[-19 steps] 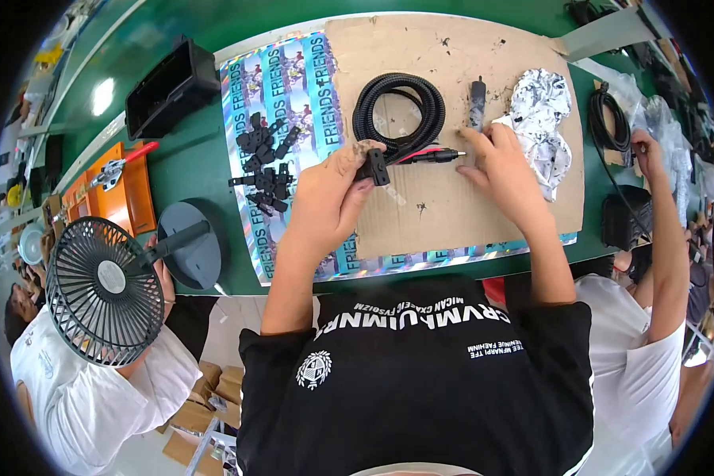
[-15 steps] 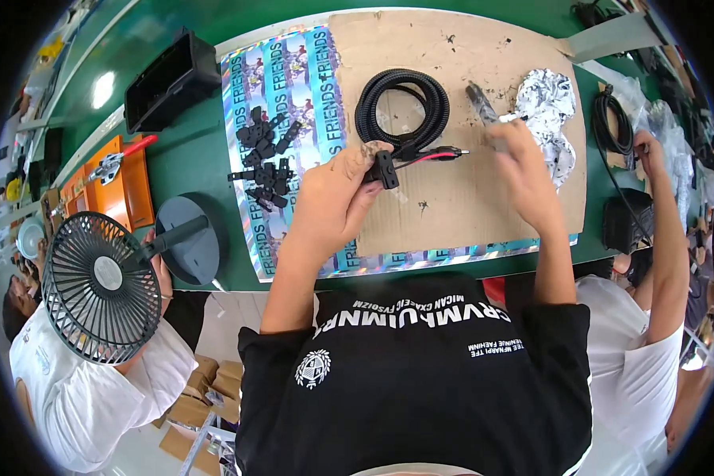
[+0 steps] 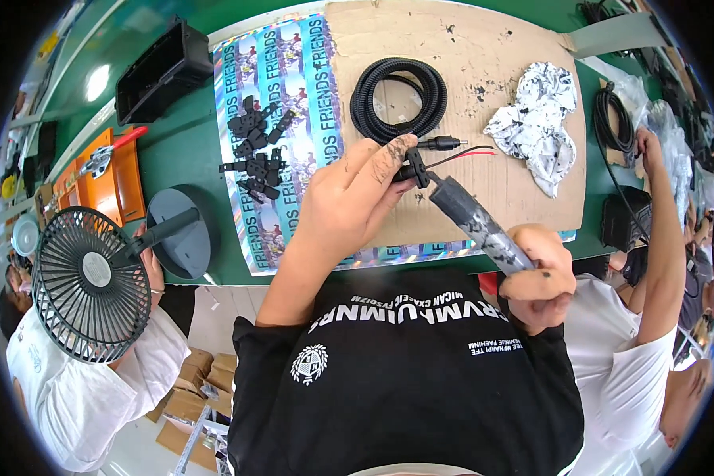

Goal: Connecting electrical wires to a connector and securing them inside a plastic battery box housing using a hot glue gun.

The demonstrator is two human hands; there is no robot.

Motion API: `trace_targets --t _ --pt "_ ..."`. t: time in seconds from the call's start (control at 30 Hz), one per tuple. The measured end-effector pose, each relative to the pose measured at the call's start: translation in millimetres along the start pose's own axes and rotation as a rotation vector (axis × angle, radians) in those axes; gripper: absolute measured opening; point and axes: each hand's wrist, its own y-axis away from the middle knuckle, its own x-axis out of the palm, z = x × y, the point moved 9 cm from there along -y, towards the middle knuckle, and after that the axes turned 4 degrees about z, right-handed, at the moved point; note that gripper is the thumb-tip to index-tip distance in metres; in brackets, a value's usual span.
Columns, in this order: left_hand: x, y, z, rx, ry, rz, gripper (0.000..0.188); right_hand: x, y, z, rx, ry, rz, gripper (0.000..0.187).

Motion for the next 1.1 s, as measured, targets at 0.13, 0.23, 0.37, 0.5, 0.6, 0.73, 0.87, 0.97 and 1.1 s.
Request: trace_targets --t 0.13,0.23,0.37,0.5,0.6,0.73,0.87,0.97,1.1 --pt "1.0 1.9 -2.8 0.023 -0.024 -0.02 0.048 3.4 0.3 -3.2 0.016 0.047 0.019 0.066" --pt "1.4 2.0 -2.3 0.004 -0.022 -0.024 0.048 2.5 1.3 -4.0 0.042 0.043 0.006 0.066" --pt "3.6 1.6 -3.9 0.011 -0.035 -0.012 0.049 2.8 4.2 -3.1 0.057 0.069 0.008 0.067" --pt "5.1 -2.2 -7.7 0.057 -0.075 -0.024 0.05 0.7 3.1 0.3 0.098 0.12 0.021 0.068" --pt "5.6 -7.4 -12.0 0.078 -0.071 -0.038 0.05 -3.5 4.2 0.6 0.127 0.115 -0.028 0.069" --pt "3.7 -1.4 -12.9 0.082 -0.103 -0.056 0.051 -0.2 6.3 -1.2 0.145 0.115 -0.009 0.07" --pt "6.9 -4.0 -13.0 0.077 -0.103 -0.024 0.051 -5.0 5.9 -1.8 0.192 0.135 -0.016 0.071" --pt "5.2 -3.2 -13.9 0.093 -0.091 -0.039 0.052 -4.6 3.6 -0.9 0.18 0.151 -0.013 0.071" --pt "4.0 -5.0 -15.6 0.083 -0.081 -0.033 0.053 -5.1 2.9 0.2 0.179 0.117 0.001 0.07"
